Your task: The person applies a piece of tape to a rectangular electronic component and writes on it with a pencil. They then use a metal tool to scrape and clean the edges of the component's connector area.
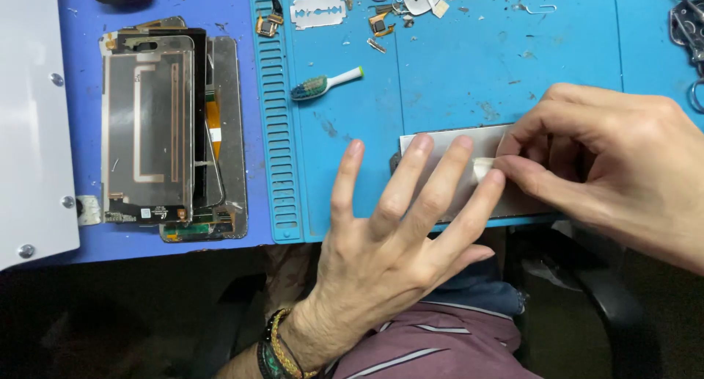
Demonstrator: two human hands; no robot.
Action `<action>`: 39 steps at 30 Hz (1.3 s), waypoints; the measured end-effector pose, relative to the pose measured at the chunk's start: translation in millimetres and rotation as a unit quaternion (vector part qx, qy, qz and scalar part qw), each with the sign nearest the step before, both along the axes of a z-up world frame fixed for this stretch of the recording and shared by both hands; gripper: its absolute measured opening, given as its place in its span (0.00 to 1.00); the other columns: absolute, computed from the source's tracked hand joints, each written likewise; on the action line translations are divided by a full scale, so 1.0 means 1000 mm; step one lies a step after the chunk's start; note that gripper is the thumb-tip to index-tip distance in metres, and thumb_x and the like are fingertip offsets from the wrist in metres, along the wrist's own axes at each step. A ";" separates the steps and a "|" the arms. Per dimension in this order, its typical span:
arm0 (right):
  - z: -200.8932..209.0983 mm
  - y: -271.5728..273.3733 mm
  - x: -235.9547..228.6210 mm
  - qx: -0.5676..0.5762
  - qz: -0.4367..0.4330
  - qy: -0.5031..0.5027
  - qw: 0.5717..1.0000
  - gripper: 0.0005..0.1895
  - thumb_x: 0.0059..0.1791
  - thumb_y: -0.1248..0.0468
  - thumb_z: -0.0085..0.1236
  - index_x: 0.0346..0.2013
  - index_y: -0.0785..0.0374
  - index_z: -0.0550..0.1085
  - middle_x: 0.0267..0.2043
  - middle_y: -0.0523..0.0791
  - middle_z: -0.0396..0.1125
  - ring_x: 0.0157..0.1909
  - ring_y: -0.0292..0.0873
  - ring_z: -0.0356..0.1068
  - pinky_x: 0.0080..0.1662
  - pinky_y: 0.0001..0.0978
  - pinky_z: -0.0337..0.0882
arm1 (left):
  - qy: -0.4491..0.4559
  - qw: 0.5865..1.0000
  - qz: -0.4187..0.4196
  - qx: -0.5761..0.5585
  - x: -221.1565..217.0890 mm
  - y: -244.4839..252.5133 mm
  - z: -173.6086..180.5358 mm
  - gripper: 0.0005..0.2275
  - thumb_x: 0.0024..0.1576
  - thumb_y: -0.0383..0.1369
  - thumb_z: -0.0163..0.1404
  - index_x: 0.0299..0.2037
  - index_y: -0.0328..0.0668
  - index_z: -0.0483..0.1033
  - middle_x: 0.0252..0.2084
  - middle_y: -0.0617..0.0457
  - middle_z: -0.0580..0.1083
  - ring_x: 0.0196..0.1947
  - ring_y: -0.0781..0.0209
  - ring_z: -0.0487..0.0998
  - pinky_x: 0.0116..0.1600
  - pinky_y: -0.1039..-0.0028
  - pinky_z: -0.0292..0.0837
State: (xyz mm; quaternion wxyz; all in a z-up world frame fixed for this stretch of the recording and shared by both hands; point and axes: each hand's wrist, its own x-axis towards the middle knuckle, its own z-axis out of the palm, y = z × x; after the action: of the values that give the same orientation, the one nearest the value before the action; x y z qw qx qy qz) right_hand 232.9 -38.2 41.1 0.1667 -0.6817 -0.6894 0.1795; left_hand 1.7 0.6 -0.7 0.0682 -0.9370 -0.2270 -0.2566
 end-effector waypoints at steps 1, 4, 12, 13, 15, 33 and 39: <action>0.000 0.000 0.000 0.002 -0.001 -0.003 1.000 0.03 0.49 0.62 0.64 0.31 0.54 0.78 0.26 0.37 0.68 0.22 0.36 0.62 0.31 0.29 0.61 | -0.003 1.000 0.004 0.005 0.002 0.001 -0.001 0.26 0.66 0.63 0.59 0.64 0.59 0.76 0.67 0.55 0.71 0.67 0.55 0.65 0.68 0.42 0.60; 0.001 -0.001 -0.002 -0.005 0.001 -0.016 1.000 0.04 0.50 0.60 0.64 0.32 0.52 0.77 0.28 0.36 0.68 0.23 0.35 0.63 0.31 0.29 0.62 | -0.007 1.000 -0.007 -0.014 0.000 0.000 -0.001 0.22 0.69 0.57 0.55 0.64 0.56 0.76 0.67 0.55 0.71 0.67 0.56 0.65 0.68 0.40 0.58; -0.008 -0.030 0.004 0.136 -0.042 -0.040 0.989 0.15 0.57 0.72 0.64 0.58 0.72 0.73 0.45 0.49 0.74 0.26 0.40 0.66 0.32 0.35 0.63 | -0.016 0.999 -0.028 -0.034 0.000 0.002 0.001 0.25 0.65 0.57 0.61 0.63 0.50 0.78 0.65 0.57 0.72 0.68 0.55 0.66 0.67 0.34 0.56; -0.005 -0.033 0.002 0.089 -0.100 0.067 0.989 0.18 0.52 0.74 0.59 0.57 0.72 0.71 0.43 0.48 0.76 0.18 0.36 0.65 0.22 0.28 0.56 | -0.017 0.999 -0.029 -0.032 0.000 0.002 0.001 0.24 0.65 0.56 0.61 0.62 0.50 0.79 0.64 0.58 0.72 0.68 0.56 0.66 0.67 0.34 0.55; -0.003 -0.042 -0.002 0.084 -0.058 0.027 0.994 0.21 0.52 0.70 0.56 0.61 0.68 0.67 0.48 0.39 0.76 0.18 0.30 0.69 0.22 0.25 0.61 | -0.017 0.999 -0.031 -0.037 0.000 0.002 -0.001 0.24 0.65 0.56 0.61 0.63 0.50 0.79 0.64 0.58 0.72 0.68 0.55 0.65 0.67 0.33 0.55; 0.000 -0.067 0.016 0.290 0.215 -0.265 0.894 0.20 0.58 0.64 0.37 0.60 0.62 0.73 0.63 0.47 0.70 0.21 0.33 0.60 0.26 0.27 0.60 | -0.045 0.999 -0.014 -0.004 0.032 -0.012 0.005 0.24 0.65 0.53 0.47 0.59 0.44 0.78 0.63 0.55 0.74 0.67 0.45 0.68 0.67 0.25 0.48; 0.020 -0.075 0.071 0.313 -0.002 -0.130 0.941 0.12 0.57 0.65 0.60 0.54 0.66 0.77 0.38 0.43 0.77 0.25 0.37 0.65 0.32 0.33 0.64 | 0.019 0.999 -0.033 0.016 0.038 -0.017 -0.005 0.32 0.62 0.61 0.51 0.66 0.45 0.72 0.70 0.54 0.69 0.72 0.49 0.64 0.69 0.27 0.40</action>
State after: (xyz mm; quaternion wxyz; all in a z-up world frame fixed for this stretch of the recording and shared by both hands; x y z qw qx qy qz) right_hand 304.3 -112.7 60.9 0.2810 -0.6139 -0.7252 -0.1352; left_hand 39.2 -16.5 -5.4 0.0793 -0.9475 -0.1907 -0.2442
